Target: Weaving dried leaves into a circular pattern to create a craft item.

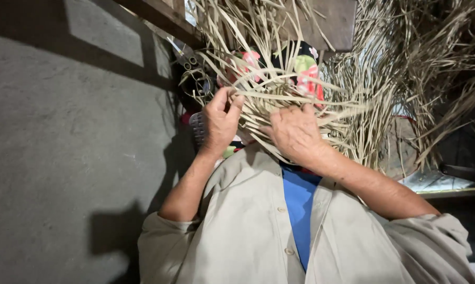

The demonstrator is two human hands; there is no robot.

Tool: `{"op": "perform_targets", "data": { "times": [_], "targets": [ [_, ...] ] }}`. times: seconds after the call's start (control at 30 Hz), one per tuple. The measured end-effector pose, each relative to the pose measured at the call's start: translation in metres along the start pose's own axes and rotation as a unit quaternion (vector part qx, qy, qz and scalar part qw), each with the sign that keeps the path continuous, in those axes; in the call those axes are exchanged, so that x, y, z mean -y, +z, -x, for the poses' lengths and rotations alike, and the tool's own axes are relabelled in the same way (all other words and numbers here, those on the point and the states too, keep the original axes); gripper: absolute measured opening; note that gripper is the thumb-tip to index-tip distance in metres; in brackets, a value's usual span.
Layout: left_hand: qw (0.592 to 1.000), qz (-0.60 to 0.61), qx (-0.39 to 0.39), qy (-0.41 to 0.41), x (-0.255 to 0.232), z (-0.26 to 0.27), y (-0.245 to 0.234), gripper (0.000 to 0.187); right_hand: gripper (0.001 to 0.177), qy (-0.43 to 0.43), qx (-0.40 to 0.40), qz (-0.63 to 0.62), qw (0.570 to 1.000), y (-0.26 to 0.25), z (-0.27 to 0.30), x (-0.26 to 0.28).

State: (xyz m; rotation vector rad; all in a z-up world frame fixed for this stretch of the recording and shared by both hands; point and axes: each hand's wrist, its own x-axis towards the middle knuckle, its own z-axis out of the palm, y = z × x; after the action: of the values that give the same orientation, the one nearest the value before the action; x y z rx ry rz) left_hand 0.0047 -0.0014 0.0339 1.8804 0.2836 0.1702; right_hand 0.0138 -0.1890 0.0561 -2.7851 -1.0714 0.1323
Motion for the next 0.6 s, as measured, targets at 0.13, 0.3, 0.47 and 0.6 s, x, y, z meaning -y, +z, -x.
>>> {"op": "perform_targets", "data": {
  "times": [0.13, 0.3, 0.47, 0.6],
  "targets": [
    [0.997, -0.039, -0.048, 0.052, -0.012, -0.039, -0.016, 0.009, 0.016, -0.042, -0.047, 0.025, 0.998, 0.027, 0.014, -0.010],
    [0.925, 0.184, -0.303, -0.136, 0.033, -0.109, -0.065, 0.016, 0.020, -0.031, -0.067, -0.001, 0.997, 0.030, 0.017, -0.012],
    [0.968, 0.070, -0.201, -0.132, 0.019, -0.040, -0.053, 0.043, 0.031, -0.018, -0.110, -0.018, 0.994, -0.014, 0.013, -0.001],
    [0.988, -0.059, -0.142, 0.016, 0.010, 0.016, -0.021, 0.018, 0.018, -0.048, -0.212, -0.030, 0.976, -0.033, -0.003, -0.004]
  ]
}}
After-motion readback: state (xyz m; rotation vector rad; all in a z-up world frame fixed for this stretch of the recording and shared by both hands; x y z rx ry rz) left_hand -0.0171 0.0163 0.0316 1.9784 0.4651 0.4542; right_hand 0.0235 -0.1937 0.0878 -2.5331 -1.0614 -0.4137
